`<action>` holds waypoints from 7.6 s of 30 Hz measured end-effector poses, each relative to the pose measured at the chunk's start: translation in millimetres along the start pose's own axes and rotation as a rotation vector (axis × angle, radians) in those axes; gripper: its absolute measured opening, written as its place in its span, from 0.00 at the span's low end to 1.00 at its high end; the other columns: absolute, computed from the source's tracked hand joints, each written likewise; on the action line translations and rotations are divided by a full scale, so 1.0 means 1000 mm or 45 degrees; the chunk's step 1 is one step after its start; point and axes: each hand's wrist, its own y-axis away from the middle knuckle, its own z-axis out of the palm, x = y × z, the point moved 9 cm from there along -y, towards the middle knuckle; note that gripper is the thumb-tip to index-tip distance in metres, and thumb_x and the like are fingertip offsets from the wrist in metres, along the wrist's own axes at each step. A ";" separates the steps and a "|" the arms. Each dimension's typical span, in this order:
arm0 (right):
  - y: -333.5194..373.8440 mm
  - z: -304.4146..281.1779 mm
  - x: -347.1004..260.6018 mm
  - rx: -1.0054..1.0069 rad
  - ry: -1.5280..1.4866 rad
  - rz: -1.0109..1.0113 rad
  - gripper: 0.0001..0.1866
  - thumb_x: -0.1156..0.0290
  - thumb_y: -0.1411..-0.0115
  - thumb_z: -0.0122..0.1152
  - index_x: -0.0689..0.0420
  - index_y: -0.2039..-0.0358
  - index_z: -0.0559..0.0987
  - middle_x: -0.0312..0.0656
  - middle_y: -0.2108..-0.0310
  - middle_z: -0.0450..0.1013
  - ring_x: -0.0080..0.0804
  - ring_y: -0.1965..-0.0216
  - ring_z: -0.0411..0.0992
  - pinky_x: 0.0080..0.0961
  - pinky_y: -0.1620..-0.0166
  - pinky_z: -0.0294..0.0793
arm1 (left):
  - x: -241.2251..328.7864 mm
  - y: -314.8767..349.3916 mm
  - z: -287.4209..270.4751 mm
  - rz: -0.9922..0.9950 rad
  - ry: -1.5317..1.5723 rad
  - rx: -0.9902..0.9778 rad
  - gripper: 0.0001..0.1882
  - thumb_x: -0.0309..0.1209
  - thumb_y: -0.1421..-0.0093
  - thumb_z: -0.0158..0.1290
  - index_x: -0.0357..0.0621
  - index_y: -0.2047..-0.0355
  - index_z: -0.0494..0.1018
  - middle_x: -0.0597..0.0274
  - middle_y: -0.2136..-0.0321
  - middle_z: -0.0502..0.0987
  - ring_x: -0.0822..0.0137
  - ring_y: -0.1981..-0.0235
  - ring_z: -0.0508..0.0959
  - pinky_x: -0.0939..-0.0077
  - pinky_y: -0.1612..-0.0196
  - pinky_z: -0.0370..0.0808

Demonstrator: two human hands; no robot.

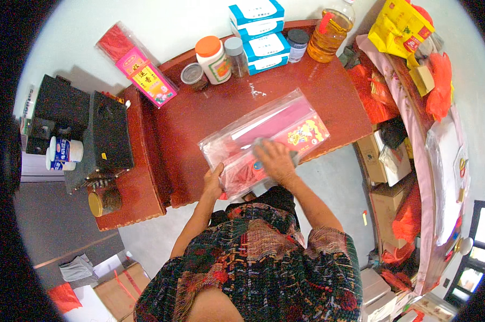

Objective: The person wipes a red table surface and various items on it using a grey cloth. They handle a stack of red packets, a small tin, a white jar, a clear bottle, and several blue and white boxes, wiping each item individually before placing it back on the table.

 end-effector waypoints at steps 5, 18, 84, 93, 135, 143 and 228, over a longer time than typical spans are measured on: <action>0.013 -0.035 0.145 0.142 0.336 0.514 0.26 0.62 0.47 0.56 0.48 0.46 0.68 0.48 0.46 0.63 0.49 0.48 0.63 0.49 0.51 0.66 | 0.005 0.006 0.005 -0.012 -0.005 -0.055 0.18 0.32 0.42 0.56 0.35 0.54 0.70 0.56 0.58 0.76 0.62 0.59 0.77 0.64 0.55 0.75; 0.008 0.003 0.283 -0.231 -1.080 1.043 0.22 0.66 0.46 0.55 0.58 0.50 0.73 0.53 0.57 0.74 0.45 0.54 0.72 0.34 0.51 0.69 | 0.078 0.029 0.044 0.204 -0.129 -0.006 0.19 0.20 0.52 0.60 0.41 0.57 0.73 0.61 0.62 0.78 0.66 0.63 0.78 0.67 0.56 0.77; -0.002 -0.033 0.162 0.464 0.396 1.223 0.25 0.66 0.47 0.54 0.54 0.46 0.68 0.49 0.47 0.64 0.51 0.48 0.63 0.50 0.53 0.64 | 0.046 -0.035 -0.020 0.138 -0.215 -0.007 0.21 0.39 0.42 0.57 0.40 0.52 0.71 0.64 0.61 0.76 0.70 0.62 0.75 0.72 0.56 0.73; -0.072 0.008 0.065 0.401 0.351 0.934 0.25 0.63 0.47 0.53 0.54 0.47 0.70 0.48 0.45 0.63 0.50 0.47 0.62 0.51 0.53 0.63 | 0.050 -0.032 -0.011 0.181 -0.228 -0.022 0.19 0.41 0.41 0.56 0.41 0.55 0.73 0.63 0.64 0.77 0.71 0.63 0.75 0.74 0.58 0.73; -0.015 0.027 -0.109 -0.113 -0.258 -0.065 0.29 0.68 0.45 0.50 0.52 0.41 0.62 0.48 0.40 0.56 0.48 0.42 0.57 0.49 0.47 0.62 | 0.051 -0.038 -0.003 0.107 -0.223 -0.118 0.16 0.30 0.45 0.60 0.43 0.57 0.73 0.66 0.63 0.77 0.70 0.63 0.76 0.74 0.56 0.73; -0.012 0.004 0.085 -0.056 0.182 0.718 0.32 0.64 0.47 0.54 0.43 0.39 0.61 0.43 0.37 0.54 0.51 0.38 0.52 0.63 0.47 0.57 | 0.052 -0.031 -0.008 0.110 -0.213 -0.016 0.19 0.30 0.48 0.63 0.42 0.57 0.73 0.64 0.63 0.77 0.69 0.63 0.76 0.73 0.56 0.73; 0.008 0.004 0.236 0.085 -0.252 0.586 0.29 0.71 0.52 0.55 0.53 0.45 0.67 0.50 0.45 0.59 0.57 0.46 0.57 0.53 0.48 0.59 | 0.374 0.084 0.509 2.704 -1.546 0.190 0.29 0.36 0.57 0.63 0.51 0.52 0.70 0.55 0.53 0.69 0.53 0.49 0.67 0.58 0.49 0.65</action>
